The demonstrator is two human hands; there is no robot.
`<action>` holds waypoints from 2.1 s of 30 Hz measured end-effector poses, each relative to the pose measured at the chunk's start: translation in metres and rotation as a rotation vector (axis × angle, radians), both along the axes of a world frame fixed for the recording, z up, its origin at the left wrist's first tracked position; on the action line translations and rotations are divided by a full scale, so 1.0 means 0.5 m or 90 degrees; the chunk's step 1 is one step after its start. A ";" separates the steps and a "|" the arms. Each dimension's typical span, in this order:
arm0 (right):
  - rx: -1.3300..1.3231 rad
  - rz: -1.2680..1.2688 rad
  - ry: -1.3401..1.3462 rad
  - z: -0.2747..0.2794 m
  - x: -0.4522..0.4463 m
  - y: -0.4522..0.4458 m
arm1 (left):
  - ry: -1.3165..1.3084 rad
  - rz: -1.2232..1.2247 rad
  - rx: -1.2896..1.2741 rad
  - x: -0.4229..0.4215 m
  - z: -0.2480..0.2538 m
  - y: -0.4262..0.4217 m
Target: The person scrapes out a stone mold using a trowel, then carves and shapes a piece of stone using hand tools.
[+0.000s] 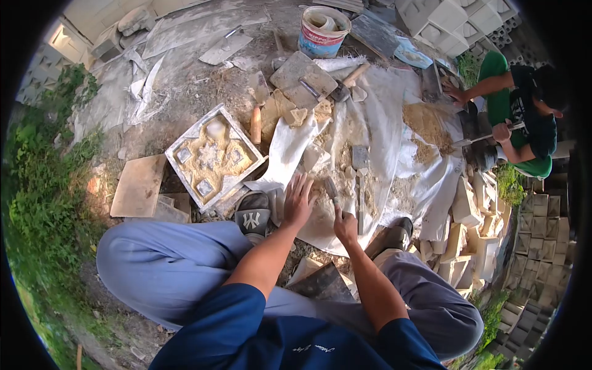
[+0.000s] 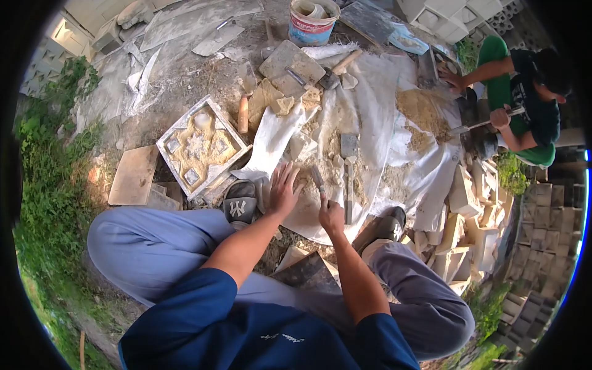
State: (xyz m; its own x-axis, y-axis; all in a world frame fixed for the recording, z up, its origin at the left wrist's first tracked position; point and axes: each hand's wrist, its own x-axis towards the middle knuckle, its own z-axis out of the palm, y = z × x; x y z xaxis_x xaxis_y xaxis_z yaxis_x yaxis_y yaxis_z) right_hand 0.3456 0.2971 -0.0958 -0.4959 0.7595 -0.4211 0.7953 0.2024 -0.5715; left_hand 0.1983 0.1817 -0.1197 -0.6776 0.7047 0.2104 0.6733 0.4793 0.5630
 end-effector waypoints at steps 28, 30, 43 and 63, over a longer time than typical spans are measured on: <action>0.030 0.037 -0.055 0.036 -0.013 -0.026 | -0.009 -0.065 -0.202 0.026 -0.019 -0.059; 0.060 0.015 0.012 0.052 -0.027 -0.018 | 0.080 -0.050 -0.211 0.019 -0.029 -0.051; 0.080 -0.007 0.051 0.057 -0.030 -0.009 | 0.055 -0.057 -0.207 0.016 -0.023 -0.050; 0.078 0.088 -0.081 0.031 -0.009 -0.060 | 0.019 -0.074 -0.171 0.017 -0.014 -0.054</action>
State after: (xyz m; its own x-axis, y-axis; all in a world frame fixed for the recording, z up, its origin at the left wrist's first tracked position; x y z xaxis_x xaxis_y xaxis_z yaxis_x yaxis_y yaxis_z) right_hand 0.3409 0.2668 -0.0802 -0.5471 0.7376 -0.3958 0.8196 0.3760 -0.4322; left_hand 0.2068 0.1549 -0.1266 -0.5850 0.8107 0.0243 0.7471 0.5270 0.4052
